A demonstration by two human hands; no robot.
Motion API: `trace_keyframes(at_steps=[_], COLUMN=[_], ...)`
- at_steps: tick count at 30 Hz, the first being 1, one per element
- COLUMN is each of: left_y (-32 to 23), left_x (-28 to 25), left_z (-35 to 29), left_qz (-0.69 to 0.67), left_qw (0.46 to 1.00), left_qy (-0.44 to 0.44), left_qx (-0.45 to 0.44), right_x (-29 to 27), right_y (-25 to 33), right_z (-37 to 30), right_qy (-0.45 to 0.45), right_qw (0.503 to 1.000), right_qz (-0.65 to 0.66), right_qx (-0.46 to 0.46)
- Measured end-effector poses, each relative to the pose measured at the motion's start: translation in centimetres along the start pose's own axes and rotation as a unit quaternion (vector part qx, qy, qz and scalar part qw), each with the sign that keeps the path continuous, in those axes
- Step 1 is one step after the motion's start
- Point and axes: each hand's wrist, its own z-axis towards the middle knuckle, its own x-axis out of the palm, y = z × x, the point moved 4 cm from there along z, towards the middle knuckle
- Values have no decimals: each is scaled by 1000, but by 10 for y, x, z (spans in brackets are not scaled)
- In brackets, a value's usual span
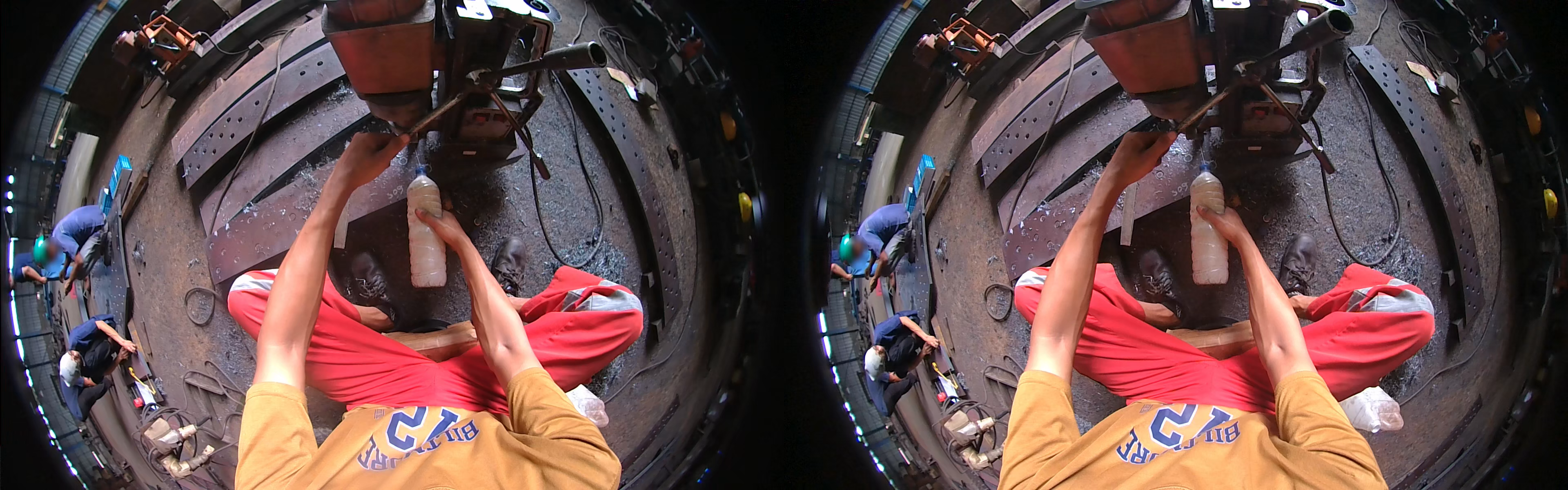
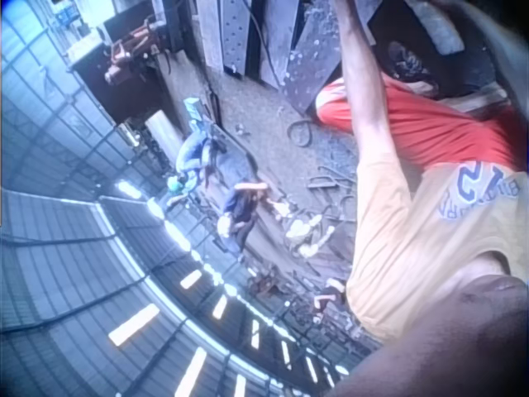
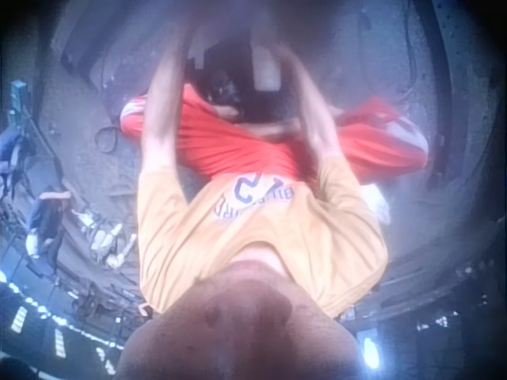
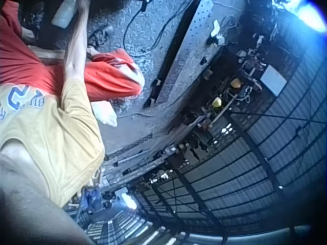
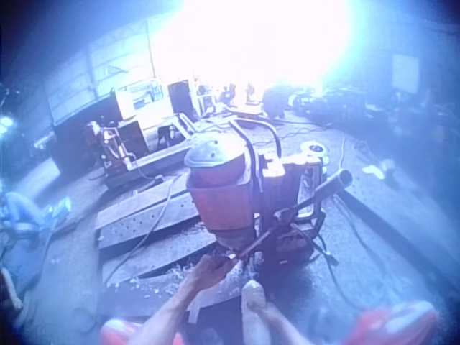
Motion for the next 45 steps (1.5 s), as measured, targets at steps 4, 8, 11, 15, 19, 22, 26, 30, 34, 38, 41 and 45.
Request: trace_keyframes(at_steps=[4, 8, 11, 15, 19, 22, 26, 30, 34, 38, 41, 45], left_y=[1, 0, 0, 3, 1, -2, 0, 2, 2, 2, -2, 2], left_x=[0, 0, 1, 0, 0, 1, 3, 1, 1, 2, 3, 2], left_z=[1, 1, 1, 0, 0, -1, 0, 1, 0, 0, 1, 1], left_qz=[6, 8, 9, 10, 4, -14, -26, 2, -10, -7, -9, -8], left_qw=[1000, 1000, 1000, 1000, 1000, 999, 999, 1000, 1000, 1000, 1000, 1000], left_qy=[-3, -1, -6, -4, -7, -19, -22, 0, -11, -7, -6, -5], left_qx=[5, 15, 20, 15, 27, 46, 43, 2, 11, 9, 12, 9], right_x=[0, 1, 1, 2, 1, -1, -3, -1, 0, 0, -1, 1], right_y=[-2, -2, -2, -1, -6, -8, -14, -13, -12, -15, -18, -16], right_z=[2, 1, 1, 0, 6, 5, 11, 10, 9, 10, 12, 11], right_qy=[-5, -28, -25, -19, -49, -22, -29, -11, -12, -12, -21, -22], right_qw=[1000, 999, 999, 999, 999, 999, 999, 1000, 1000, 1000, 1000, 1000], right_qz=[1, 22, 33, 47, -11, 37, -2, -11, -10, -7, -13, -12], right_qx=[1, -10, -6, 7, 1, -22, -26, -11, -13, -11, -14, -16])
